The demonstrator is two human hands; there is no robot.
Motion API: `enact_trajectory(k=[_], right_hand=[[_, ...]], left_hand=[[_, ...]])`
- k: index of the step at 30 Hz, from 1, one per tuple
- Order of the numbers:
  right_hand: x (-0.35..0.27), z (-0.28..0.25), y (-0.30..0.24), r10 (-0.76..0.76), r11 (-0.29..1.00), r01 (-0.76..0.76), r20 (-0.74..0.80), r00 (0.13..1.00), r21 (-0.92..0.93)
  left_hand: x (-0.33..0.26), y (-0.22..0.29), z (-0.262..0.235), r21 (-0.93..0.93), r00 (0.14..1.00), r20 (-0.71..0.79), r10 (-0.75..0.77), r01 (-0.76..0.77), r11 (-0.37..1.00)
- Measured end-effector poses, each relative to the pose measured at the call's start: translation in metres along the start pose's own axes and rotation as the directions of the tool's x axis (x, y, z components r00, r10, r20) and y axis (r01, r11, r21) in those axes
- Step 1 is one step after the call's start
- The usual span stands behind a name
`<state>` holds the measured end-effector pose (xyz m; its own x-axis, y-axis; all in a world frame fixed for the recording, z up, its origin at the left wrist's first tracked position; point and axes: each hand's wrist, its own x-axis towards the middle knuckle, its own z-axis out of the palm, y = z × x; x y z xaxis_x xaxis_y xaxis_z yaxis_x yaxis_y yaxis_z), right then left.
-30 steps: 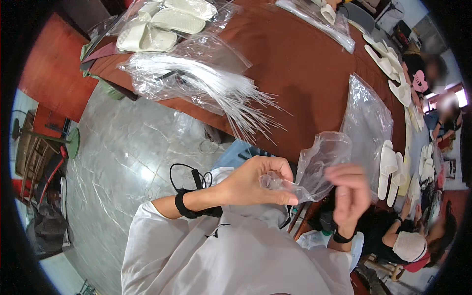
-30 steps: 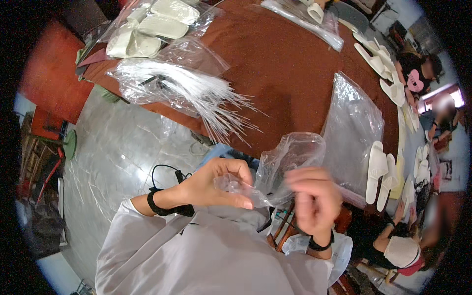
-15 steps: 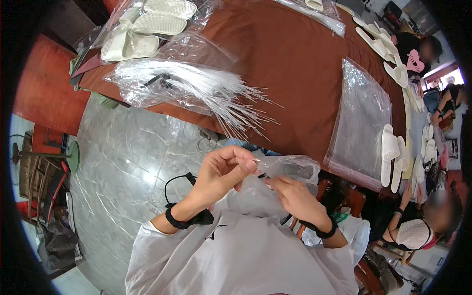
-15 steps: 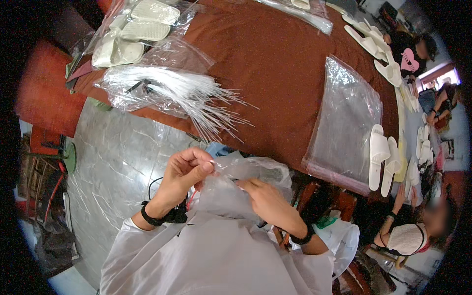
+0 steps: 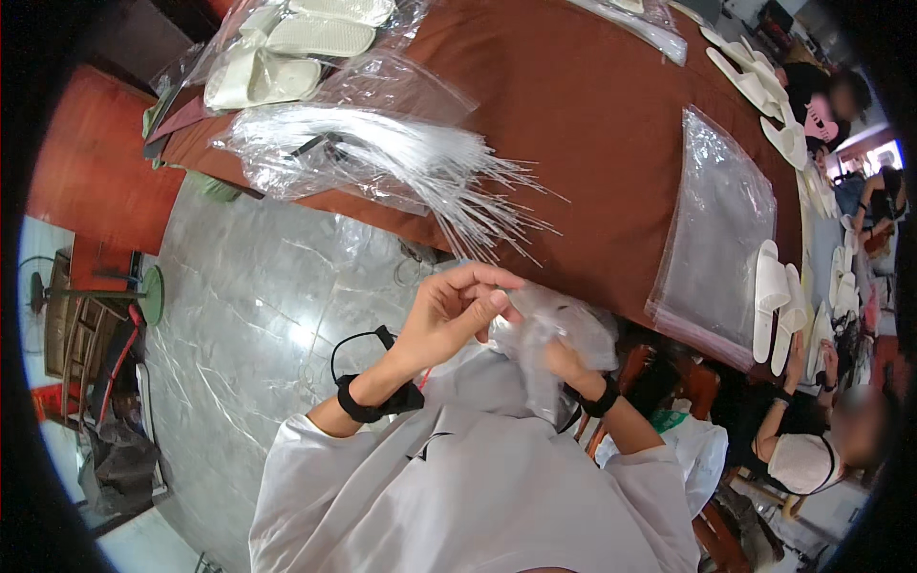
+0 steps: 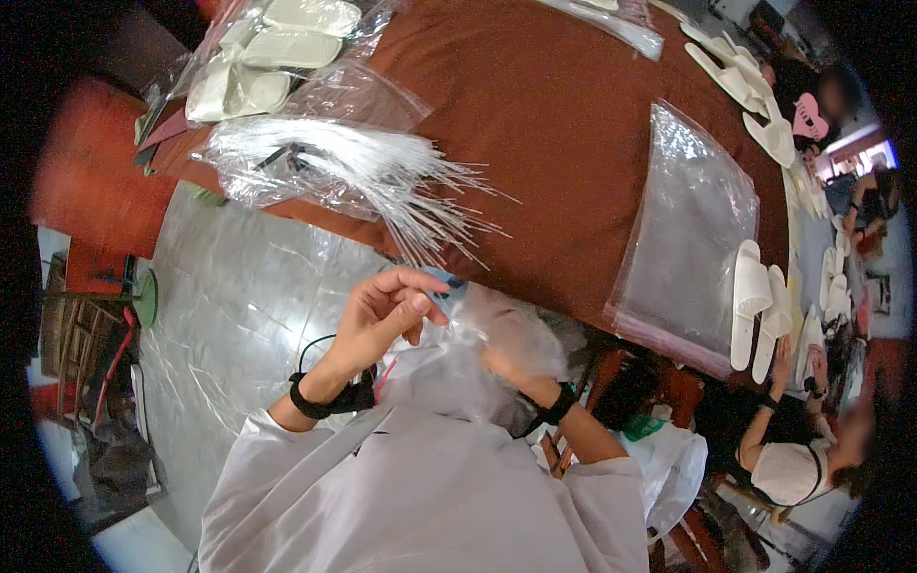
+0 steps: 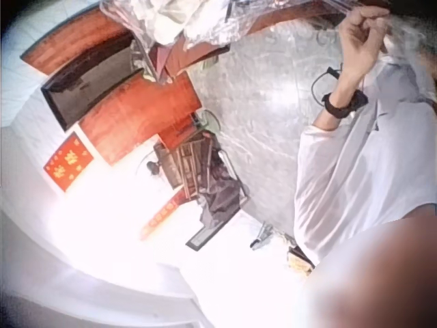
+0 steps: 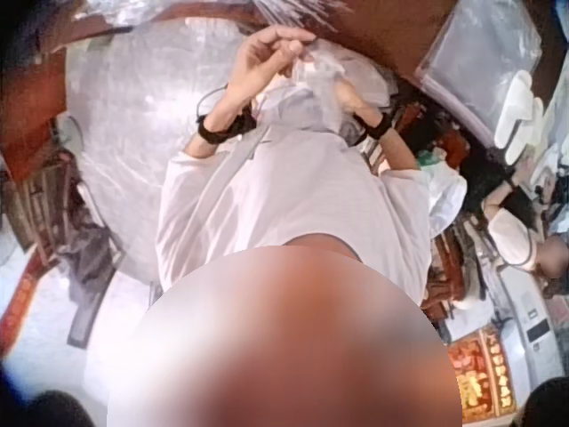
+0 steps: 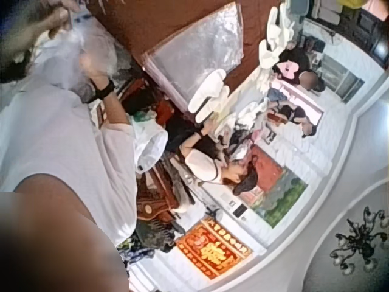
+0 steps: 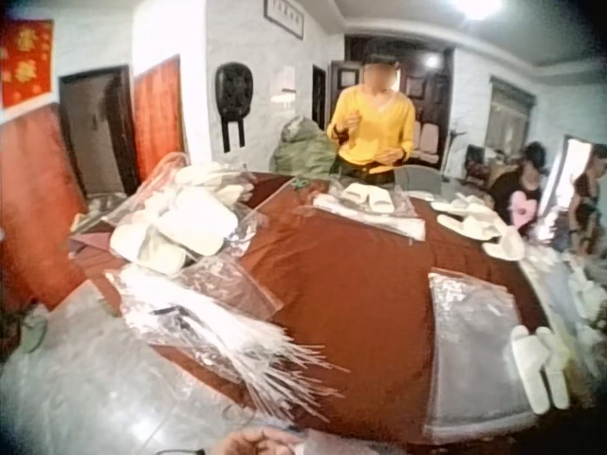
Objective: The recorder and others are packaging white slides into plastic bags at a large table in a manufacturing setting.
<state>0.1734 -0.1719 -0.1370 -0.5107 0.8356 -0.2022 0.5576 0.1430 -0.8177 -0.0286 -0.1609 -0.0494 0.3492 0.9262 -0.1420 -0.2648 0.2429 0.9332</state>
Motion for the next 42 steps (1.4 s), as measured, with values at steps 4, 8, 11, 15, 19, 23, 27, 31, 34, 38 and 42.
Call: enact_trajectory(k=[4,8,11,15,19,23,27,31,34,38,42], right_hand=[[-0.035,0.0,0.008,0.074,0.992,-0.067,0.068,0.995,-0.106],[0.002,0.001,-0.007,0.165,0.966,-0.142,0.092,0.982,-0.215],[-0.015,-0.004,-0.005,0.241,0.929,-0.2,0.098,0.966,-0.312],[-0.04,-0.016,-0.007,0.34,0.86,-0.279,0.071,0.938,-0.426],[-0.034,-0.02,-0.011,0.447,0.766,-0.378,0.009,0.894,-0.521],[-0.029,-0.031,-0.024,0.515,0.688,-0.444,-0.045,0.856,-0.573],[-0.047,-0.061,-0.067,-0.024,0.908,-0.152,-0.41,0.912,-0.39],[-0.06,-0.088,-0.088,0.006,0.97,-0.115,-0.455,0.891,-0.214],[-0.061,-0.097,-0.096,-0.017,0.979,-0.086,-0.498,0.867,-0.183],[-0.048,-0.103,-0.095,-0.056,0.969,-0.087,-0.553,0.831,-0.229],[-0.05,-0.109,-0.113,-0.103,0.967,-0.05,-0.558,0.823,-0.251]], left_hand=[[0.002,-0.035,-0.049,0.34,0.997,0.074,-0.003,-0.022,0.94],[0.011,-0.091,-0.071,0.746,0.962,0.269,-0.05,-0.176,0.642],[0.026,-0.114,-0.055,0.746,0.88,0.471,0.057,-0.432,0.508],[0.045,-0.144,-0.05,0.69,0.899,0.437,-0.019,-0.322,0.648],[0.056,-0.165,-0.058,0.636,0.851,0.524,-0.007,-0.386,0.668],[0.06,-0.21,-0.094,0.711,0.862,0.493,-0.119,-0.321,0.625],[0.062,-0.232,-0.123,0.507,0.815,0.575,-0.067,-0.291,0.811],[0.045,-0.165,-0.092,0.615,0.855,0.509,-0.101,-0.279,0.738],[0.032,-0.105,-0.078,0.702,0.898,0.426,-0.108,-0.253,0.666],[0.004,-0.043,-0.064,0.793,0.954,0.289,-0.082,-0.191,0.578],[-0.024,0.05,-0.017,0.606,0.982,0.187,0.037,-0.145,0.782]])
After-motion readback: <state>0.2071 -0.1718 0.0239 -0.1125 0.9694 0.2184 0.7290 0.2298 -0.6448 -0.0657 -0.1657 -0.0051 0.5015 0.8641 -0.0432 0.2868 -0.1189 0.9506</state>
